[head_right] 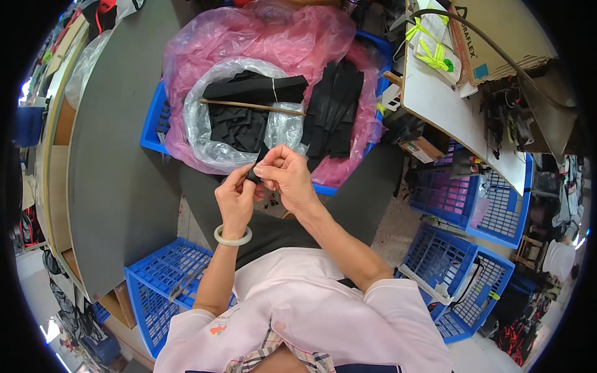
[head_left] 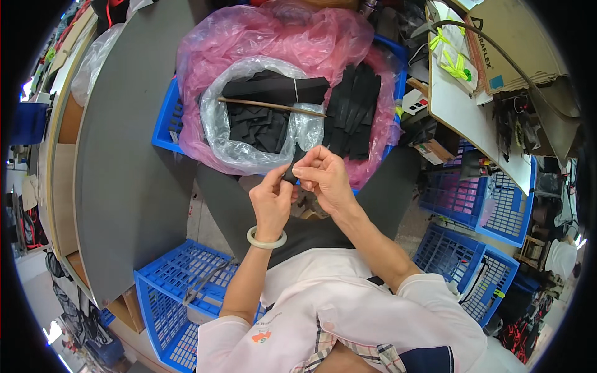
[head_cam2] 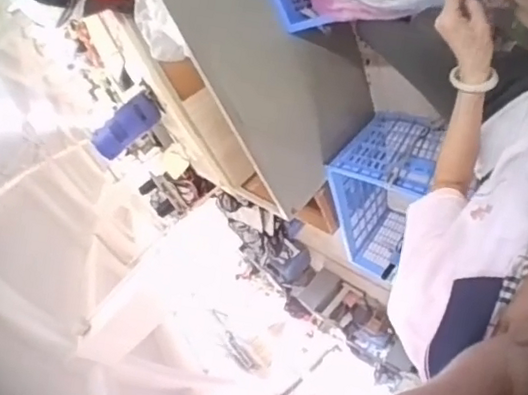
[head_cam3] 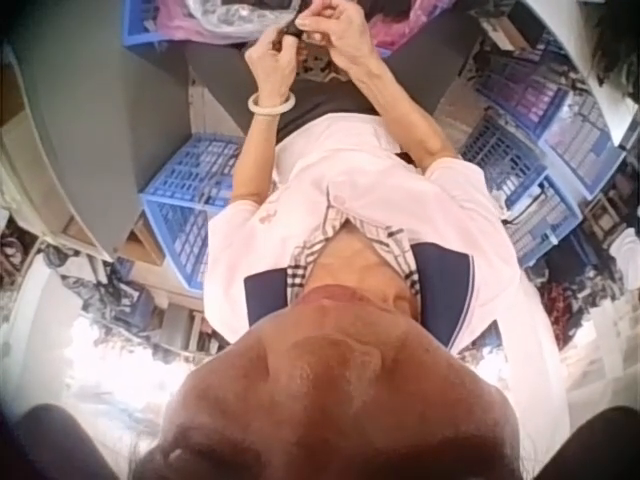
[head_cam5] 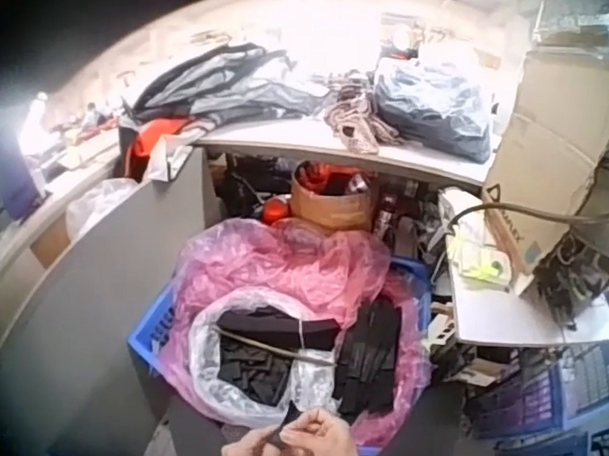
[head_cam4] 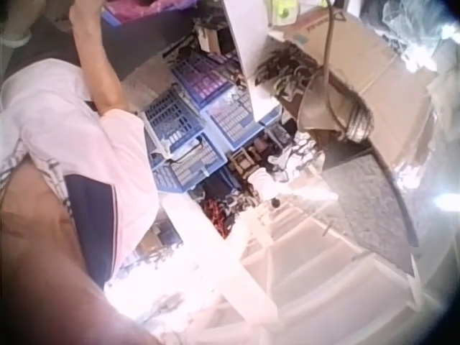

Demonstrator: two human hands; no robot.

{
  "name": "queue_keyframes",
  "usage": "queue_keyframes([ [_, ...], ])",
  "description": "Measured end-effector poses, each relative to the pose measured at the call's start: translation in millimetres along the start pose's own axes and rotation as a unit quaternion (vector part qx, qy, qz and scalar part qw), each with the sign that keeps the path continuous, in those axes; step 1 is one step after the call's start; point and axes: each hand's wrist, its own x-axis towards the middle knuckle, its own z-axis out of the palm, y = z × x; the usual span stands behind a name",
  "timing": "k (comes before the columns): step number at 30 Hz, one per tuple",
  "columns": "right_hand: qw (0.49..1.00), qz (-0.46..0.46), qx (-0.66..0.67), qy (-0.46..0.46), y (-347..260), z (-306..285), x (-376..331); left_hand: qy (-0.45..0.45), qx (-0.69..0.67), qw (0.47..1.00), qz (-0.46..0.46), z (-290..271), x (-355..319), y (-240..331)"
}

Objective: Inspecting and handling small black manufactured components at a workstation.

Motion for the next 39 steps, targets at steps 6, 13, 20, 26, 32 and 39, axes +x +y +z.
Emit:
queue_keyframes([
  [6,0.990,-0.091,-0.103,0.042,2,5,-3,0.057,-0.090,0.994,-0.028,-5,-2,1],
  [13,0.866,-0.267,-0.415,0.083,-10,7,-2,0.031,-0.280,0.954,-0.102,-5,-6,5],
  [20,0.920,-0.214,-0.301,0.128,8,9,-1,0.067,-0.204,0.975,-0.049,3,-13,2],
  [26,0.920,-0.207,-0.301,0.140,7,11,-3,0.084,-0.176,0.979,-0.050,3,-18,-1],
  [32,0.954,-0.149,-0.230,0.120,9,-1,0,0.112,-0.163,0.980,-0.037,12,-21,-5],
  [39,0.997,0.061,-0.042,0.024,-3,-17,0,0.045,-0.083,0.995,0.023,-16,-9,-11],
])
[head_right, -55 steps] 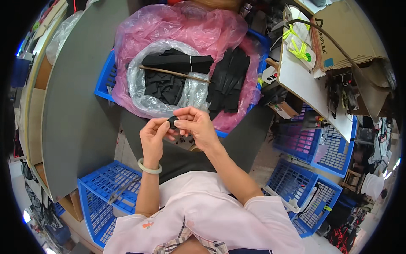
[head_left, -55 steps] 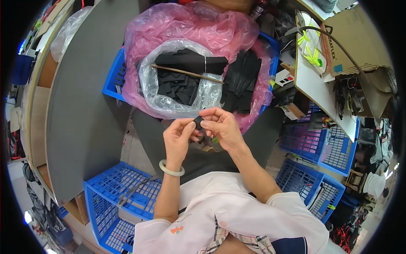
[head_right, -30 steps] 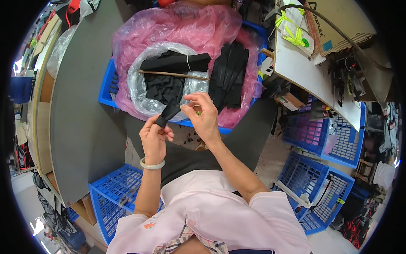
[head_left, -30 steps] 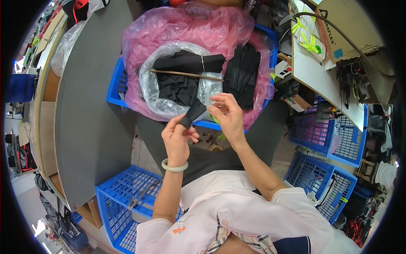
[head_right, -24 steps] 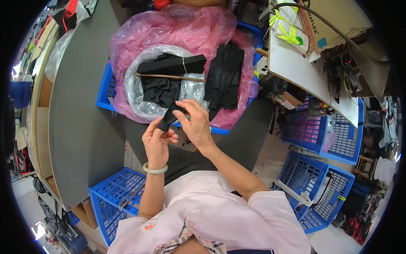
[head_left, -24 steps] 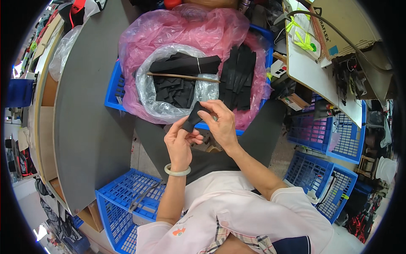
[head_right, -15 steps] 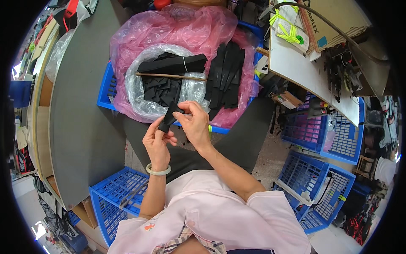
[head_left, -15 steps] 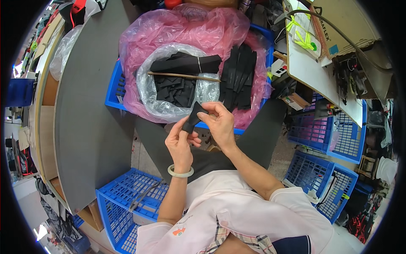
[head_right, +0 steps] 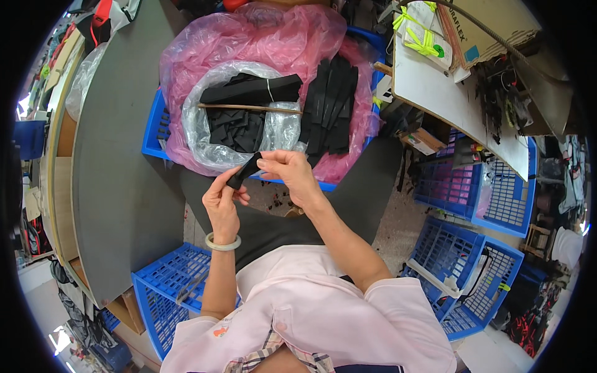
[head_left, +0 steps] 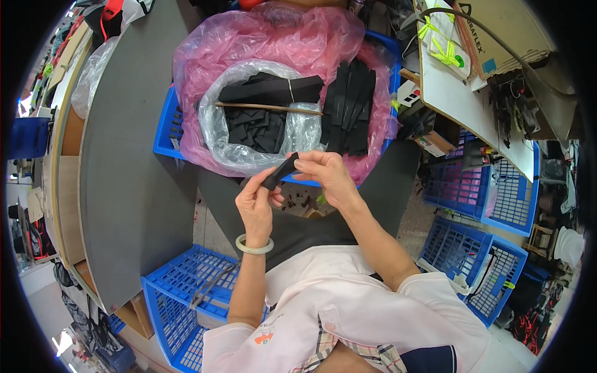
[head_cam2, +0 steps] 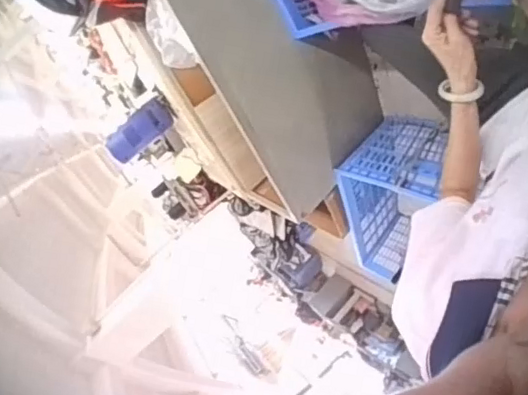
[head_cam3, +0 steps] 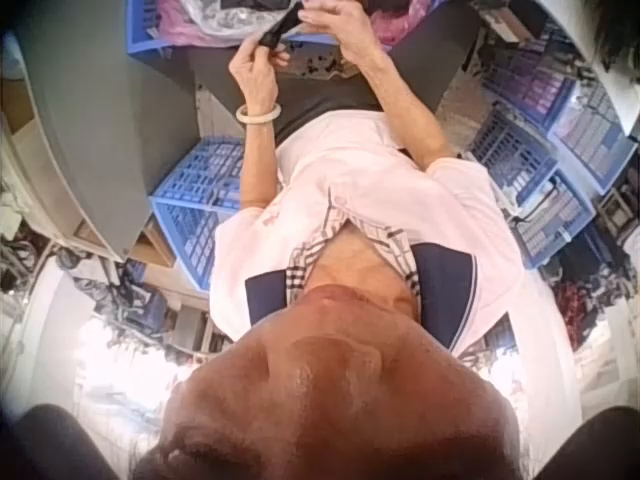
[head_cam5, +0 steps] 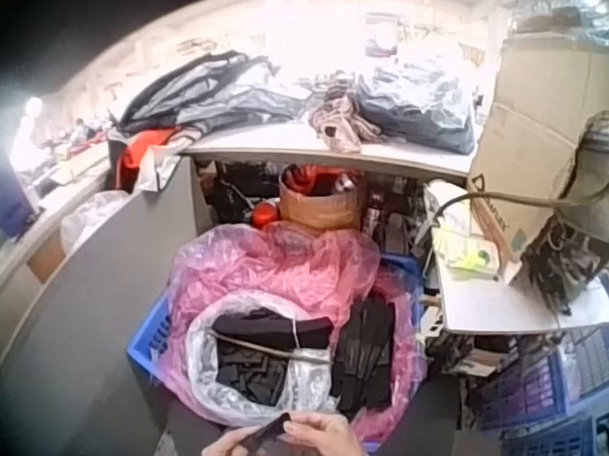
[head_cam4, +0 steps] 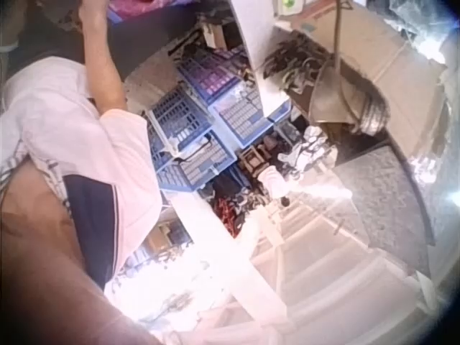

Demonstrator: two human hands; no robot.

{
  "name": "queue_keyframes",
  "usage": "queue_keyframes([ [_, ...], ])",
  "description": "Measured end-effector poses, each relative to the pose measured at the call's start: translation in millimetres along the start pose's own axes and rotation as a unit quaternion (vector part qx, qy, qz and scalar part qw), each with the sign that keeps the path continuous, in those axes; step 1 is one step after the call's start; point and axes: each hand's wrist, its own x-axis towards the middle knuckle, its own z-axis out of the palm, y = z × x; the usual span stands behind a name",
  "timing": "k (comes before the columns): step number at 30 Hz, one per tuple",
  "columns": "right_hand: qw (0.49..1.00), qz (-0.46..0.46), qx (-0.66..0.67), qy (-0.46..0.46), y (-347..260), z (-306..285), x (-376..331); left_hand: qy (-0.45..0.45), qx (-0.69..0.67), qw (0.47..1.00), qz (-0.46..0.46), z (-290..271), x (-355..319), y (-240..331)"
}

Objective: Inspecting and handling small black manufactured components at a workstation.

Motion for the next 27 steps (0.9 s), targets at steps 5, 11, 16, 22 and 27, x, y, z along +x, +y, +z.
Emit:
queue_keyframes([
  [5,0.992,-0.021,-0.117,-0.033,-1,1,-4,-0.036,0.018,0.997,-0.060,-10,5,15],
  [11,0.994,0.045,0.082,-0.047,6,11,-13,-0.001,0.061,0.998,-0.018,-14,13,20],
  [16,0.985,0.130,0.001,-0.113,2,16,-19,-0.087,0.071,0.993,-0.036,-21,17,26],
  [22,0.930,0.003,-0.346,-0.125,20,30,-25,-0.056,-0.391,0.902,-0.175,-6,23,8],
  [27,0.835,-0.161,-0.514,-0.115,35,21,-17,-0.040,-0.284,0.943,-0.170,0,29,12],
])
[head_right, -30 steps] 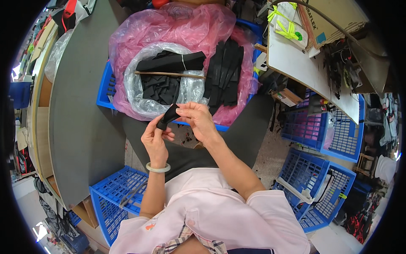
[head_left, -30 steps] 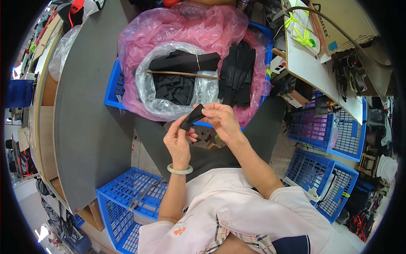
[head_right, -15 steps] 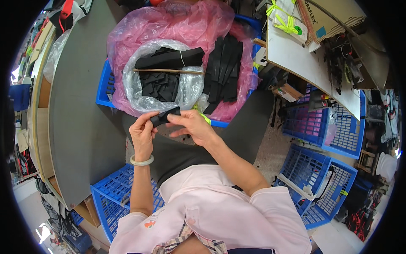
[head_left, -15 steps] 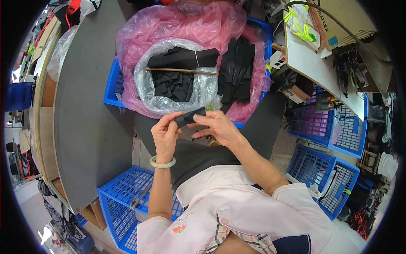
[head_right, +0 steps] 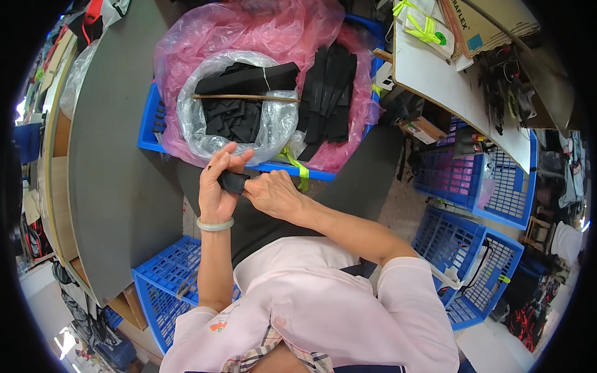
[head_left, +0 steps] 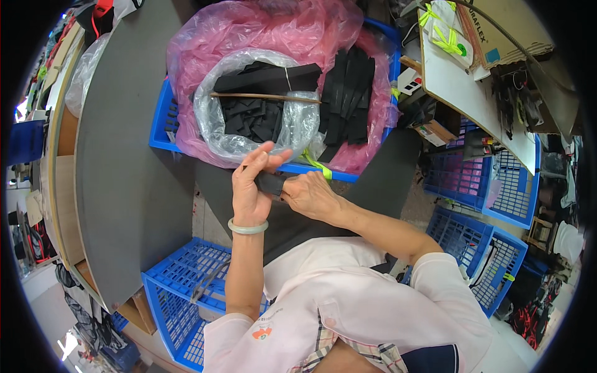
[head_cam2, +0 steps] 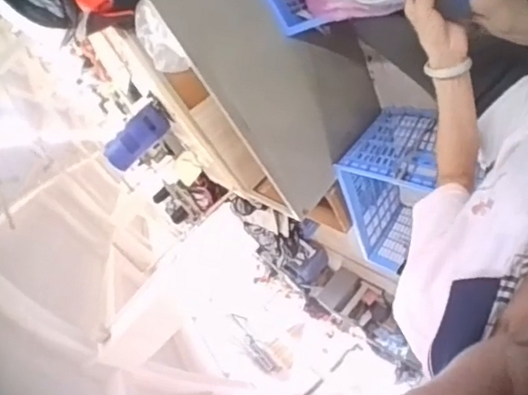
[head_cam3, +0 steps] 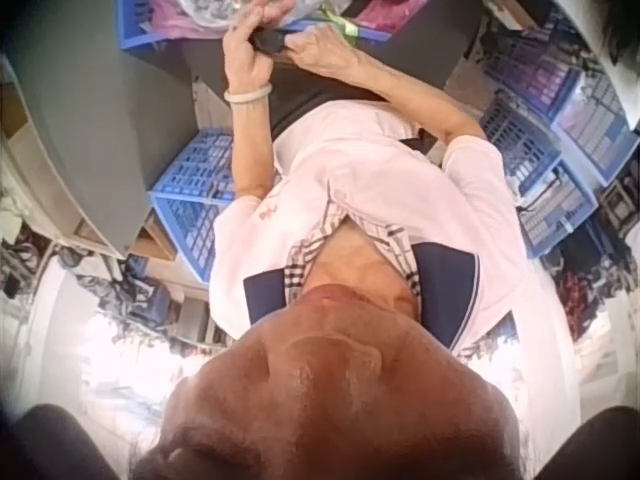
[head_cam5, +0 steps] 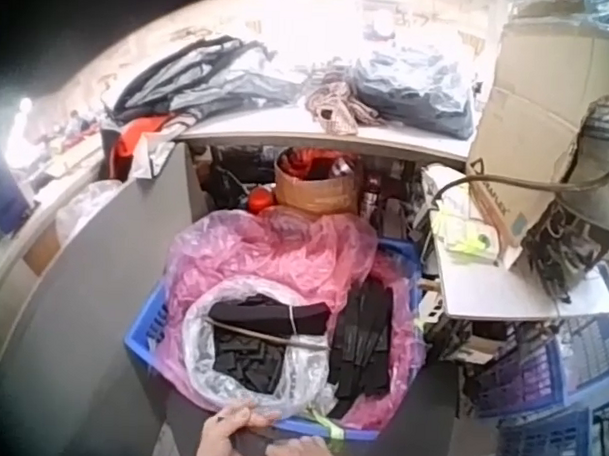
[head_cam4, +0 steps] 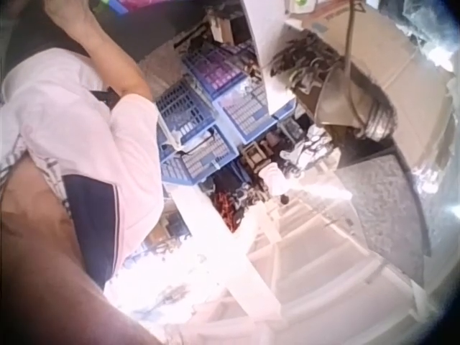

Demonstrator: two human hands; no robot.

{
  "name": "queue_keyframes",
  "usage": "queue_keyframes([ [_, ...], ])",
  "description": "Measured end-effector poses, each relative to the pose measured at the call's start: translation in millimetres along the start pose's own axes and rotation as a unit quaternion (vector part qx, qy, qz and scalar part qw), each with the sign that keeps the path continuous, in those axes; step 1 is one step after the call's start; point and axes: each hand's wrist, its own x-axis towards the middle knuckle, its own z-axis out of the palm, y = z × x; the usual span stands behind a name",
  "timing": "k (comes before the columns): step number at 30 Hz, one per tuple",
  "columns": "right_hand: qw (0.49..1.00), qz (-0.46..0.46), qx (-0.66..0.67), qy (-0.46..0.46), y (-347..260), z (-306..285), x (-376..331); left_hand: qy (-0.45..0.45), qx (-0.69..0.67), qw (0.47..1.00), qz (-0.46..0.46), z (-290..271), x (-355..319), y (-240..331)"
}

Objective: Inspecting and handling small black manufactured components at a workstation.

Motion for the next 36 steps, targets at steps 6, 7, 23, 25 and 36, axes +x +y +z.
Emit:
queue_keyframes([
  [6,0.712,0.246,0.609,-0.248,-5,-1,12,-0.186,-0.092,0.968,-0.140,-21,7,-5],
  [7,0.607,0.224,0.708,-0.283,-12,8,15,-0.288,-0.117,0.943,-0.115,-20,10,-7],
  [23,0.989,0.099,0.011,-0.108,-8,-2,46,-0.015,-0.114,0.986,-0.120,-14,22,-5],
  [25,0.976,0.125,0.080,-0.161,-9,-6,51,0.006,-0.144,0.983,-0.115,-19,19,0],
  [36,0.920,0.136,0.355,0.094,-1,20,38,0.080,-0.164,0.982,-0.043,-16,13,-10],
])
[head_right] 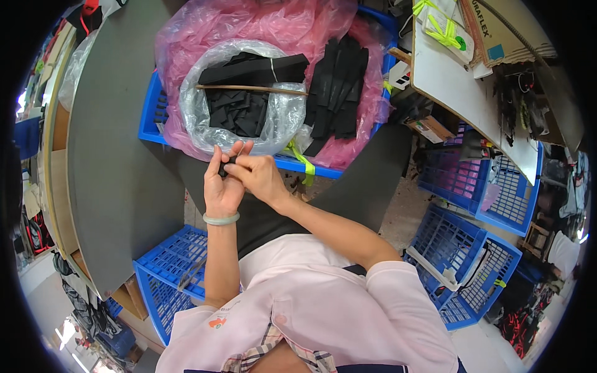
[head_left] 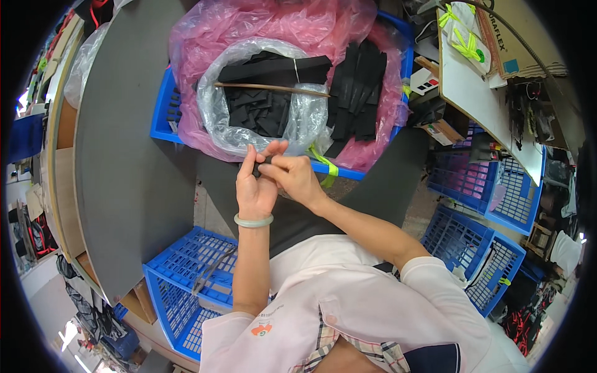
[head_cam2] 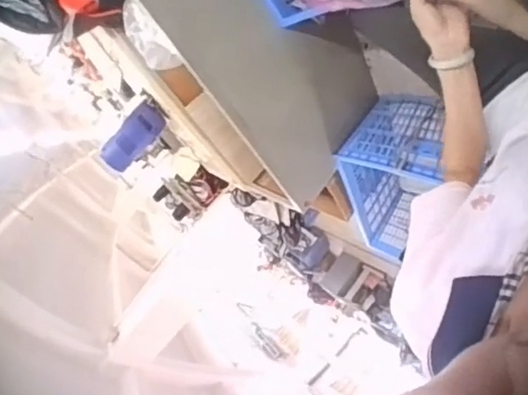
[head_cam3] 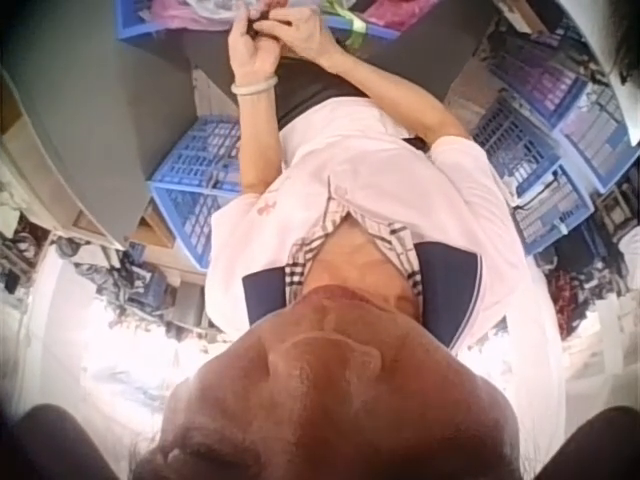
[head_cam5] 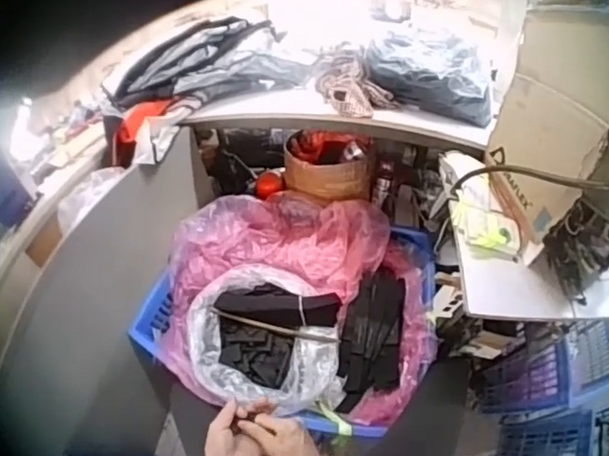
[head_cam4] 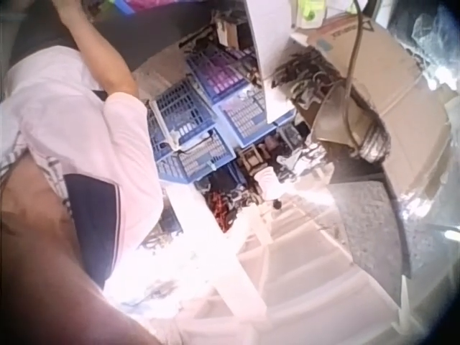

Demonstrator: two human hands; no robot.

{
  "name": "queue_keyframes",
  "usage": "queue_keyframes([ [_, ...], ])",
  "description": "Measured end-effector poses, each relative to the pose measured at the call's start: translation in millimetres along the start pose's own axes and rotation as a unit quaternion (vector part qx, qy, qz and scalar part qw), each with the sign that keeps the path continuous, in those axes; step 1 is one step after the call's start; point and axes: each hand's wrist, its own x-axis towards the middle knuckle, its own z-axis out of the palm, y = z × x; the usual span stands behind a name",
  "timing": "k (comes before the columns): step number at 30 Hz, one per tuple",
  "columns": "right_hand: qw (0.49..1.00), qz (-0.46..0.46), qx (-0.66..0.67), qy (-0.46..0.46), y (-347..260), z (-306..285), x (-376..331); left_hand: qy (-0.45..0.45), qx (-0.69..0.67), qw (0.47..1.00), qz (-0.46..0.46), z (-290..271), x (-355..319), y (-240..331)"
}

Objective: Inspecting and handling small black manufactured components at a workstation.

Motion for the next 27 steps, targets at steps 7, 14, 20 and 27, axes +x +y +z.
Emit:
queue_keyframes([
  [7,0.905,-0.264,-0.330,-0.056,12,-18,-3,-0.014,0.038,0.999,-0.029,7,-3,17],
  [14,0.909,0.220,0.132,-0.328,-19,-9,-13,-0.170,0.082,0.978,0.088,-6,2,17],
  [20,0.826,0.287,0.356,-0.329,-15,-1,-15,-0.230,0.063,0.969,0.063,-2,-15,9],
  [27,0.915,-0.029,-0.323,-0.240,-18,-8,2,-0.084,0.055,0.995,0.011,-11,-8,1],
])
